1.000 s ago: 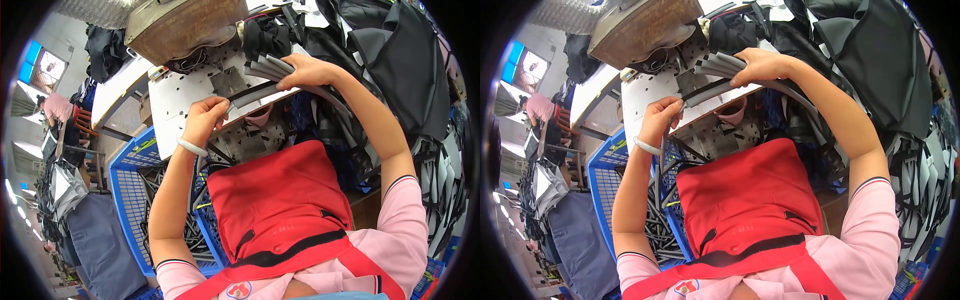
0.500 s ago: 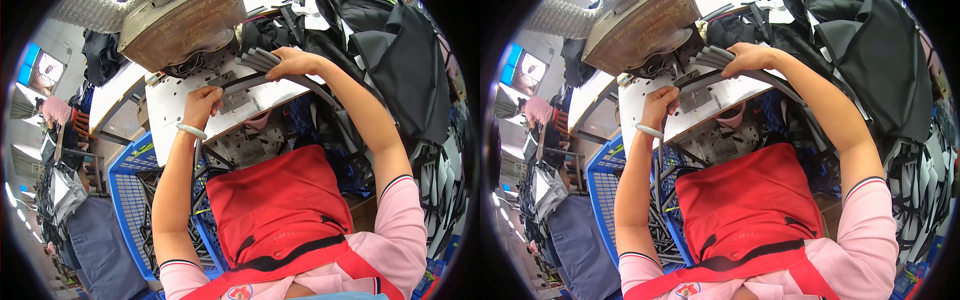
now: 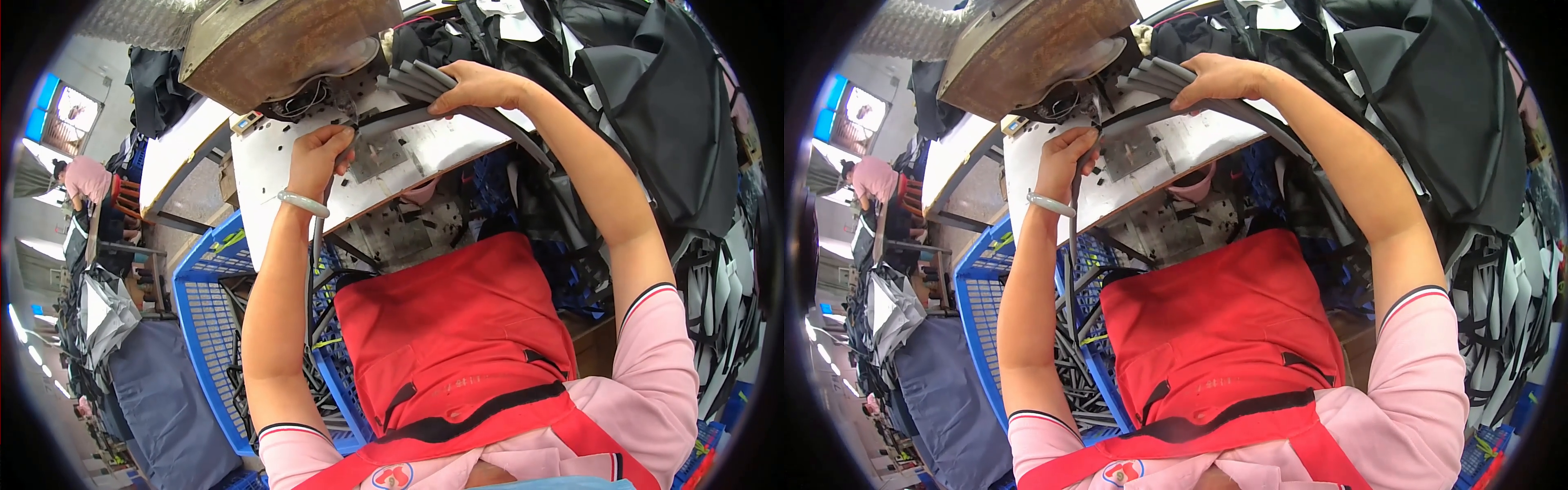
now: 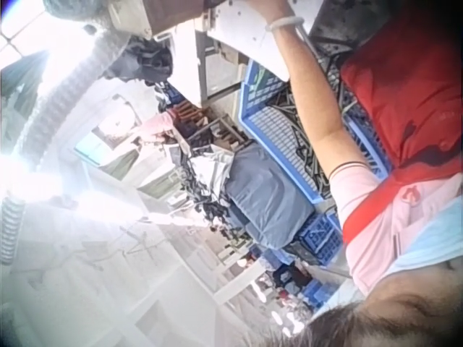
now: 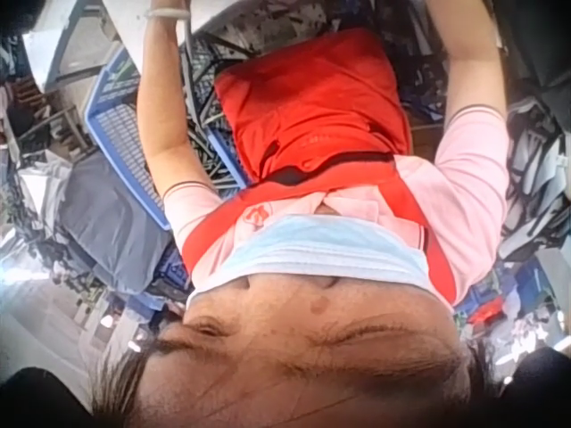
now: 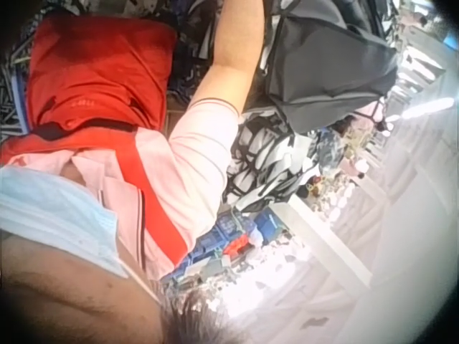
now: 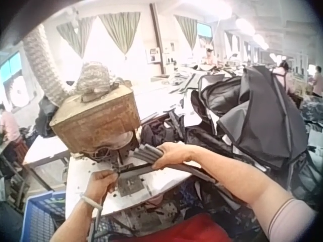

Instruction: Processing grey plastic U-shaped tubes using an industrial machine and trimming components with scissors.

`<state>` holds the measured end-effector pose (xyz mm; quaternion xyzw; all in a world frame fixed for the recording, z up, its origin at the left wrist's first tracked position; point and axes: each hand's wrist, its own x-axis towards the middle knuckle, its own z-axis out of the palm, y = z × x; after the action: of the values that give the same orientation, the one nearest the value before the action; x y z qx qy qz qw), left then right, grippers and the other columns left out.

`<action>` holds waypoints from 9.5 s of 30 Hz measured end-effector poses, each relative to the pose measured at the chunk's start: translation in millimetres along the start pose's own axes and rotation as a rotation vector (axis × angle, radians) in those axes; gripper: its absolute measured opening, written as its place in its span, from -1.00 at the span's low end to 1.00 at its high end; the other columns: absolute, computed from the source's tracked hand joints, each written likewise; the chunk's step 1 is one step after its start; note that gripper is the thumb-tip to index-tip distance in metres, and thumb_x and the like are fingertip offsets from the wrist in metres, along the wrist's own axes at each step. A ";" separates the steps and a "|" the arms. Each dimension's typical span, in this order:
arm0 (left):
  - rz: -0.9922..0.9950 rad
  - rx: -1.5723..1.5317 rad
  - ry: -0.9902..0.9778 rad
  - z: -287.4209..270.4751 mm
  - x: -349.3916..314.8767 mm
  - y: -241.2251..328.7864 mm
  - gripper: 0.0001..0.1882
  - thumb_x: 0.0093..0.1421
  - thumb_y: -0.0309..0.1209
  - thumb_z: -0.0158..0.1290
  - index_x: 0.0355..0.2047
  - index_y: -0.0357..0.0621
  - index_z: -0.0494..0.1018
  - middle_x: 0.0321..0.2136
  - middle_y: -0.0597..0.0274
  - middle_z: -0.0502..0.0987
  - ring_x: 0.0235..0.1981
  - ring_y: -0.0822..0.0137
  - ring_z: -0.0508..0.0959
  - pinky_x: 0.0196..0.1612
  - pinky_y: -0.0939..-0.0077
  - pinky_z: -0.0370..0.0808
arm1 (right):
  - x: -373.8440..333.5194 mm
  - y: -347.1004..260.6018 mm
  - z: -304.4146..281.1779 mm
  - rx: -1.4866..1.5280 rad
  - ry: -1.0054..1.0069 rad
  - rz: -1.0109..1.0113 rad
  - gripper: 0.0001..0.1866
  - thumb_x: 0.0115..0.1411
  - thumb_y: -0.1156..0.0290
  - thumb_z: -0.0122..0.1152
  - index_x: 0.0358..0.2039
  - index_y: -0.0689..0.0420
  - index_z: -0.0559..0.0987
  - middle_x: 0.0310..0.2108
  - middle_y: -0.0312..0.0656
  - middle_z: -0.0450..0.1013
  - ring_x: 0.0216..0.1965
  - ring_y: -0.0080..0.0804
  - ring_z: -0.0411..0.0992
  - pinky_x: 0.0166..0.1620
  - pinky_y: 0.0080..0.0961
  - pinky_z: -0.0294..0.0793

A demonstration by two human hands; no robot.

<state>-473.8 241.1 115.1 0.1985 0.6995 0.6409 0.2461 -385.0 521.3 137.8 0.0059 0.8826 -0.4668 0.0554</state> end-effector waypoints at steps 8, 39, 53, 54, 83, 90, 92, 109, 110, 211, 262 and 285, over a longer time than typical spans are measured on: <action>0.089 -0.205 0.113 -25.2 13.5 -11.5 -0.81 0.27 -0.41 0.01 -0.26 -0.32 0.49 -0.56 0.24 0.48 -0.64 0.49 0.40 -0.58 0.65 0.32 | 5.0 11.9 -6.6 0.242 0.084 0.056 -0.59 0.05 0.29 0.33 -0.15 0.26 0.50 -0.31 -0.19 0.51 -0.31 -0.50 0.49 -0.14 -0.58 0.48; 0.113 0.033 0.308 -51.4 -11.7 -115.5 -0.70 0.30 -0.26 -0.03 -0.10 -0.15 0.54 -0.38 0.34 0.54 -0.52 0.50 0.45 -0.48 0.62 0.36 | -448.2 122.5 127.5 0.185 -0.039 0.504 -0.42 0.06 0.28 0.32 0.12 0.07 0.42 -0.04 -0.04 0.44 -0.05 -0.36 0.43 0.05 -0.45 0.40; 0.236 0.161 0.418 -25.9 -26.4 -111.4 -0.76 0.30 -0.32 0.01 -0.39 -0.23 0.53 -0.64 0.36 0.49 -0.62 0.57 0.42 -0.53 0.64 0.30 | -39.7 73.3 53.7 -0.303 0.575 0.096 -0.37 0.05 0.17 0.26 0.13 0.07 0.36 -0.22 -0.01 0.54 -0.13 -0.06 0.50 -0.04 -0.26 0.47; 0.258 0.142 0.412 -25.2 -26.7 -110.7 -0.76 0.30 -0.32 0.01 -0.41 -0.23 0.52 -0.64 0.37 0.47 -0.62 0.57 0.42 -0.54 0.64 0.31 | -21.8 74.1 49.7 -0.407 0.621 0.149 -0.33 0.06 0.12 0.28 0.16 0.06 0.33 -0.18 0.02 0.52 -0.09 -0.04 0.49 -0.02 -0.25 0.46; 0.447 0.344 0.447 -11.3 -34.5 -95.0 -0.78 0.25 -0.41 0.02 -0.36 -0.40 0.45 -0.43 0.15 0.48 -0.42 0.34 0.43 -0.28 0.55 0.36 | 52.4 127.3 13.1 -0.519 0.794 0.069 -0.73 0.11 0.37 0.16 -0.16 0.09 0.58 -0.28 -0.10 0.52 -0.16 -0.12 0.46 -0.04 -0.25 0.42; 0.457 0.372 0.477 -11.3 -34.3 -96.6 -0.79 0.24 -0.41 0.04 -0.34 -0.39 0.46 -0.40 0.14 0.49 -0.41 0.31 0.45 -0.28 0.52 0.38 | 50.0 139.4 15.1 -0.761 0.909 -0.034 -0.73 0.21 0.33 0.02 -0.12 -0.02 0.60 -0.07 -0.12 0.43 -0.04 -0.10 0.35 0.06 -0.24 0.31; 0.463 0.352 0.471 -11.1 -34.1 -98.0 -0.78 0.24 -0.41 0.04 -0.33 -0.39 0.46 -0.39 0.14 0.49 -0.41 0.30 0.45 -0.28 0.52 0.38 | 55.4 137.3 15.8 -0.771 0.884 -0.020 -0.72 0.23 0.32 0.00 -0.10 -0.04 0.60 -0.07 -0.13 0.42 -0.01 -0.12 0.33 0.09 -0.22 0.27; 0.478 0.392 0.486 -8.3 -38.2 -93.6 -0.78 0.24 -0.40 0.04 -0.34 -0.39 0.47 -0.40 0.12 0.50 -0.44 0.29 0.45 -0.32 0.52 0.38 | -3.3 88.0 52.3 -0.689 0.573 -0.105 -0.72 0.13 0.21 0.19 -0.51 0.20 0.52 -0.39 -0.02 0.47 -0.25 -0.03 0.39 -0.13 -0.17 0.36; 0.489 0.395 0.478 -8.6 -38.3 -94.0 -0.78 0.24 -0.40 0.04 -0.34 -0.39 0.47 -0.41 0.12 0.50 -0.44 0.28 0.45 -0.32 0.52 0.38 | -12.5 82.9 58.1 -0.694 0.492 -0.104 -0.71 0.13 0.21 0.18 -0.50 0.21 0.53 -0.40 -0.01 0.48 -0.27 -0.03 0.41 -0.16 -0.17 0.37; 0.494 0.670 0.428 1.2 -43.1 -90.1 -0.71 0.25 -0.33 -0.01 -0.37 -0.41 0.47 -0.29 -0.02 0.50 -0.34 -0.04 0.50 -0.24 0.28 0.43 | 65.4 57.8 39.0 -0.645 0.488 0.300 -0.45 0.01 0.07 0.27 0.00 0.02 0.48 -0.12 -0.05 0.52 -0.04 -0.08 0.47 0.00 -0.24 0.44; -0.041 -0.217 -0.021 25.2 -177.6 -61.6 -0.78 0.27 -0.41 0.06 -0.17 -0.31 0.52 -0.57 0.25 0.54 -0.71 0.55 0.43 -0.64 0.73 0.34 | -178.1 -8.3 168.9 0.179 -0.032 0.008 -0.66 0.13 0.53 0.17 -0.06 0.25 0.41 -0.32 -0.20 0.46 -0.27 -0.50 0.42 -0.11 -0.51 0.41; -0.092 -0.201 -0.127 32.0 -177.2 -67.9 -0.78 0.25 -0.42 0.09 -0.17 -0.33 0.52 -0.56 0.24 0.54 -0.71 0.56 0.41 -0.65 0.72 0.33 | -180.9 -5.5 168.6 0.061 -0.167 0.050 -0.33 -0.04 0.12 0.44 -0.04 0.25 0.35 -0.47 -0.17 0.32 -0.43 -0.35 0.31 -0.33 -0.41 0.33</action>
<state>-310.3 154.8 61.6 0.1807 0.6232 0.6819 0.3377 -190.0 386.7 66.9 -0.0093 0.8598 -0.4910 0.1402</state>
